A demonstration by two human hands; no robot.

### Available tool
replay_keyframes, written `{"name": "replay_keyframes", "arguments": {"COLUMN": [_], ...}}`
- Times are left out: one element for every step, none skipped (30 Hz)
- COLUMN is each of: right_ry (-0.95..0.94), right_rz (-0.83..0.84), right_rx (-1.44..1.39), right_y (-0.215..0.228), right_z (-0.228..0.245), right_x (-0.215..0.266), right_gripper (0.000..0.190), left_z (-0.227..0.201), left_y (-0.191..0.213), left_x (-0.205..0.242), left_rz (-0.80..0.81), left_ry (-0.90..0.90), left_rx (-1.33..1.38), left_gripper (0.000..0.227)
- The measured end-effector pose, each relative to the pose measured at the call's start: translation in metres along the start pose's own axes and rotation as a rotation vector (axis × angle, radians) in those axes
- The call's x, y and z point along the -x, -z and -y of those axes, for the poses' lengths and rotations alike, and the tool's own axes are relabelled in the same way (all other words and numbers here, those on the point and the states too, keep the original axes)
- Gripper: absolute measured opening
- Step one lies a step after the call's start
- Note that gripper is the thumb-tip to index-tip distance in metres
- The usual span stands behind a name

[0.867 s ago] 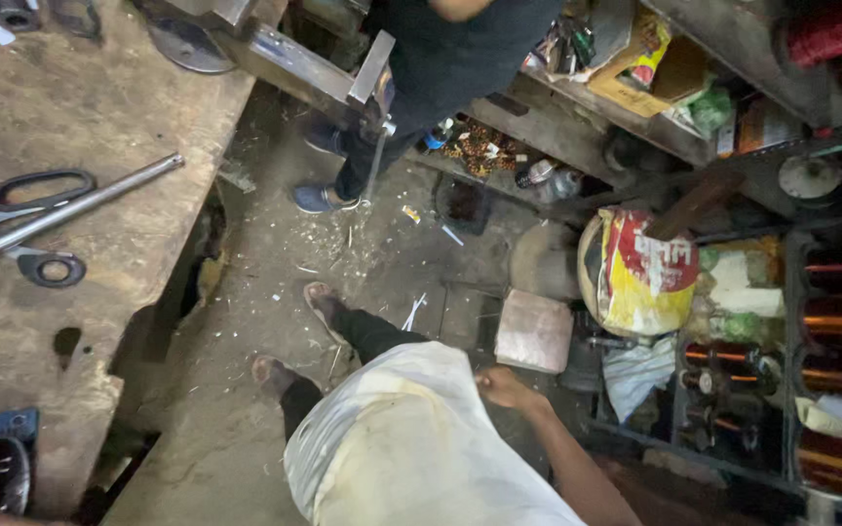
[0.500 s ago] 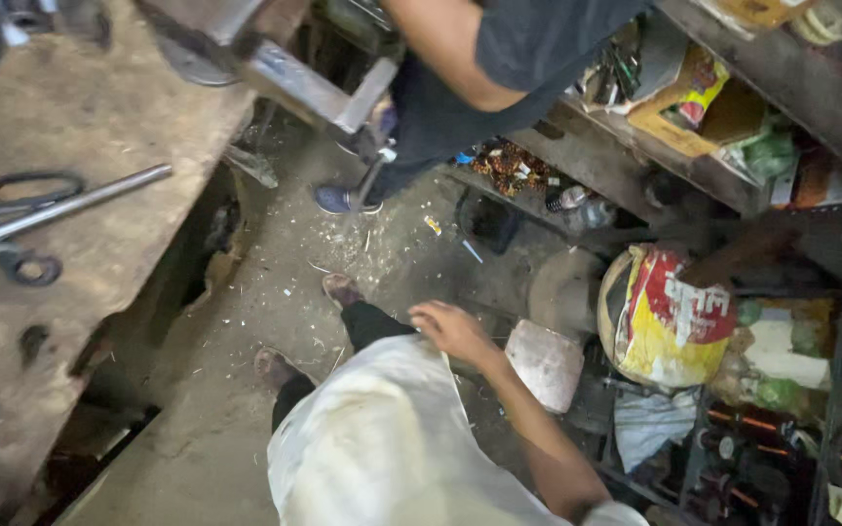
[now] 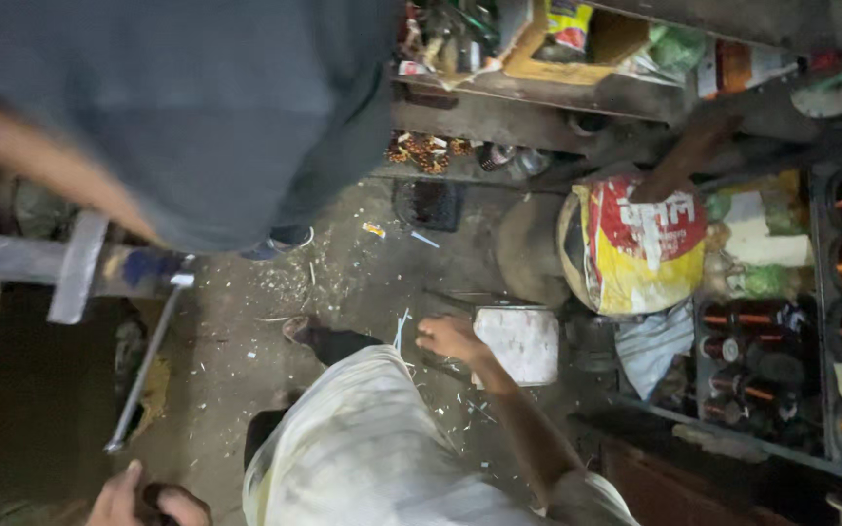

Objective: The person uses a metal file to smooth the edges of a metal saw blade while holding a cylindrical metal piece. The person then uses a small brush to clean the exterior of a blue motor casing.

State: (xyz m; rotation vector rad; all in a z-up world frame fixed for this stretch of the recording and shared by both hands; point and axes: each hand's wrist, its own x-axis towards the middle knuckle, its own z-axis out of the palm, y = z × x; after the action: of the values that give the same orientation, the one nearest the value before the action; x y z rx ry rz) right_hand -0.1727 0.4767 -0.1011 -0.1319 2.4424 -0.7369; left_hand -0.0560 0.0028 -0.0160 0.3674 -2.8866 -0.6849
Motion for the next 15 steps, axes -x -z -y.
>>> {"name": "replay_keyframes", "arguments": {"right_ry": [-0.071, -0.140, -0.053, 0.037, -0.022, -0.083, -0.186, -0.331, -0.446, -0.520, -0.528, -0.527, -0.493, -0.452, -0.419], "right_rz": [-0.019, -0.037, -0.172, -0.309, -0.382, -0.456, -0.478, -0.408, -0.276, -0.123, 0.036, 0.191, 0.339, 0.427, 0.488], "right_rx": [-0.100, -0.201, -0.401, -0.600, -0.674, -0.747, -0.724, -0.605, -0.464, -0.334, -0.237, -0.173, -0.109, -0.086, -0.077], "right_y": [0.011, 0.022, 0.030, 0.034, 0.031, 0.028, 0.025, 0.020, 0.013, 0.006, -0.001, -0.009, -0.011, -0.025, -0.035], "right_z": [-0.007, -0.014, -0.021, -0.025, -0.028, -0.028, -0.028, -0.029, -0.032, -0.034, -0.037, -0.042, -0.053, -0.055, -0.062], "right_x": [0.007, 0.017, 0.031, 0.043, 0.059, 0.076, 0.088, 0.100, 0.118, 0.137, 0.155, 0.176, 0.187, 0.189, 0.190], "right_gripper": [0.038, 0.036, 0.029, 0.029, 0.027, 0.027, 0.026, 0.026, 0.026, 0.025, 0.025, 0.025, 0.025, 0.026, 0.026], "left_z": [-0.006, -0.018, -0.035, -0.052, -0.066, -0.080, -0.092, -0.103, -0.115, -0.122, -0.128, -0.134, -0.140, -0.143, -0.147], "left_y": [0.006, 0.006, 0.005, 0.004, 0.005, 0.004, 0.005, 0.004, -0.003, -0.010, -0.017, -0.026, -0.039, -0.049, -0.057], "left_x": [-0.018, -0.033, -0.041, -0.047, -0.048, -0.046, -0.053, -0.059, -0.058, -0.058, -0.053, -0.045, -0.038, -0.031, -0.019], "left_rz": [0.153, 0.040, -0.066, -0.172, -0.131, -0.090, -0.057, -0.006, 0.053, 0.112, 0.137, 0.161, 0.171, 0.191, 0.211], "left_ry": [-0.063, -0.212, -0.359, -0.506, -0.482, -0.455, -0.444, -0.437, -0.421, -0.404, -0.418, -0.432, -0.440, -0.431, -0.406], "left_rx": [-0.048, -0.025, -0.004, 0.019, 0.076, 0.131, 0.191, 0.215, 0.245, 0.274, 0.290, 0.306, 0.324, 0.366, 0.403], "left_gripper": [0.049, 0.043, 0.037, 0.031, 0.033, 0.038, 0.043, 0.044, 0.046, 0.048, 0.047, 0.046, 0.046, 0.046, 0.046]}}
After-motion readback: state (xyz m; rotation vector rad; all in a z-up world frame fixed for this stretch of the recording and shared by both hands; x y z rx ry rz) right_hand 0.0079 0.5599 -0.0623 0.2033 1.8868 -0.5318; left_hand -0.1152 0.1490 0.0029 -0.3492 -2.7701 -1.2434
